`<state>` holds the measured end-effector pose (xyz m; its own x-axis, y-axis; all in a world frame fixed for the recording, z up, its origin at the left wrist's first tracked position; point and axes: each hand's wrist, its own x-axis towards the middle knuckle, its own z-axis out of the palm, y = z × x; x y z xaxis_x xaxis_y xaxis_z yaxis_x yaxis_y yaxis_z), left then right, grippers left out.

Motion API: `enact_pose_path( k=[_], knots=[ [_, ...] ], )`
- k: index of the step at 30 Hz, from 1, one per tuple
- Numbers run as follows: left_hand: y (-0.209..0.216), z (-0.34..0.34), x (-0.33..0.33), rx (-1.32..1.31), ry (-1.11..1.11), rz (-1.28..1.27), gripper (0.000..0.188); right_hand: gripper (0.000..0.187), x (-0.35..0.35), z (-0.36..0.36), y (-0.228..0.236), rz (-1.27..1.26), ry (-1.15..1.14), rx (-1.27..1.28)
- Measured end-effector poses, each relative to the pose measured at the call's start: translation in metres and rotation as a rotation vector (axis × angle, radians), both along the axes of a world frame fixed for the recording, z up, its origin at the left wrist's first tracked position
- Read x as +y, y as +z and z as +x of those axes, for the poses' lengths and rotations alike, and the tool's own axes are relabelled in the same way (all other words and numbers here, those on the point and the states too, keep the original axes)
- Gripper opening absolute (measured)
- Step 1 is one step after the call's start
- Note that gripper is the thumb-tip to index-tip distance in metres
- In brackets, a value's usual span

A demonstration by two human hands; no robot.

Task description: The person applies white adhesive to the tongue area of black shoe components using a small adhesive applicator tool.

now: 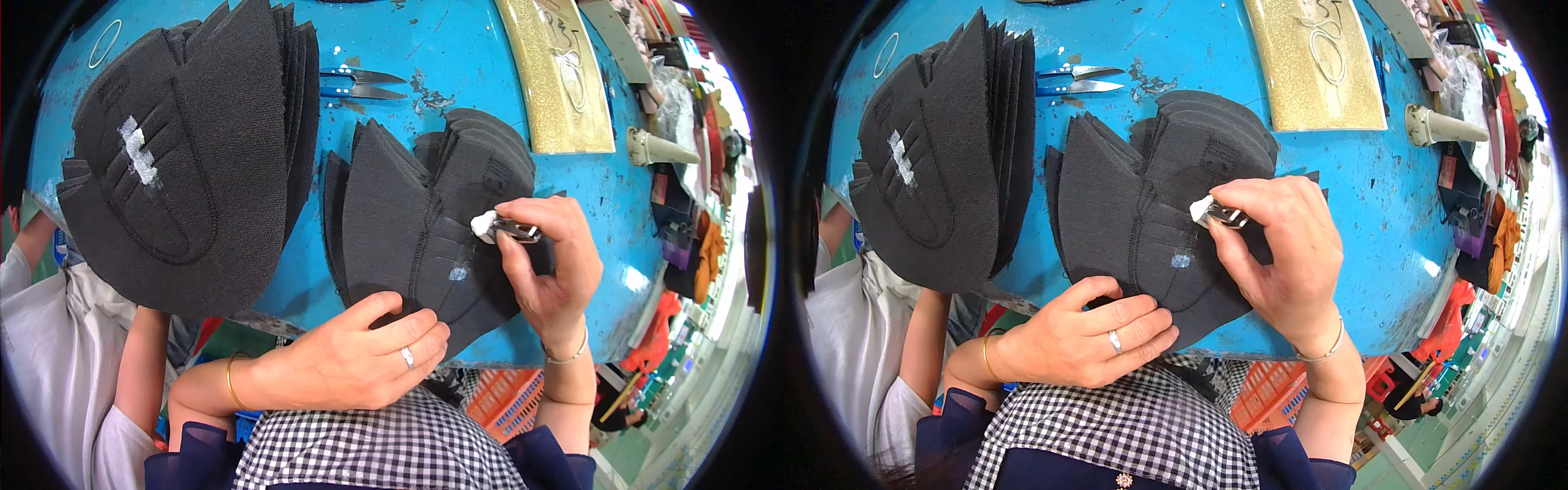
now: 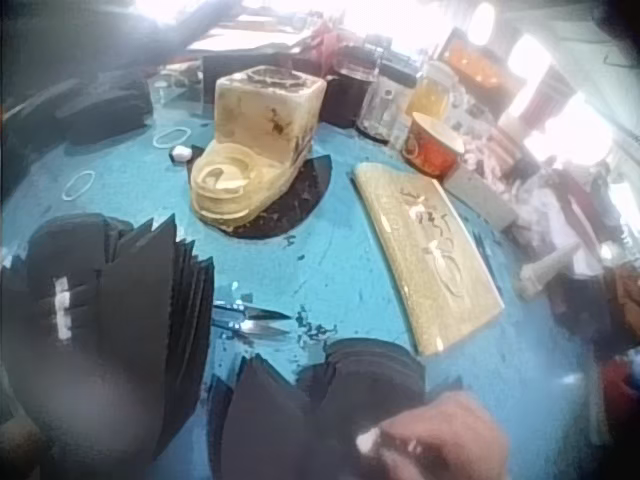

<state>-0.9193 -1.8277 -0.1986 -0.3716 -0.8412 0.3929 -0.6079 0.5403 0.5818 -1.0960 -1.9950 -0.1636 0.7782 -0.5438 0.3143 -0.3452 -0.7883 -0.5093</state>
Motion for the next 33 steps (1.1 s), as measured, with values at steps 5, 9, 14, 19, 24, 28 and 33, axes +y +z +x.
enact_pose_path(
  k=[5,9,14,19,24,28,33],
  knots=[
    [0.002,-0.006,0.002,-0.001,0.061,-0.063,0.026,0.026,0.004,-0.01,0.004,0.418,-0.172,-0.195],
    [0.005,-0.007,-0.001,0.022,0.096,-0.095,0.03,0.021,-0.005,-0.023,0.01,0.712,-0.312,-0.531],
    [0.008,-0.004,0.003,0.037,0.056,-0.213,0.028,0.021,0.012,-0.024,0.011,0.65,-0.291,-0.389],
    [-0.005,-0.01,0.004,0.015,0.086,-0.199,0.023,0.027,0.031,-0.015,0.012,0.395,-0.1,-0.079],
    [-0.006,-0.009,0.009,0.007,0.069,-0.139,0.02,0.036,0.041,-0.001,0.011,0.112,0.087,0.091],
    [-0.005,-0.008,0.008,0.016,0.056,-0.113,0.02,0.036,0.034,0.001,0.007,0.046,0.085,0.118],
    [-0.004,-0.008,0.006,0.014,0.045,-0.111,0.02,0.034,0.025,-0.001,0.005,-0.067,-0.03,0.039]
  ],
)
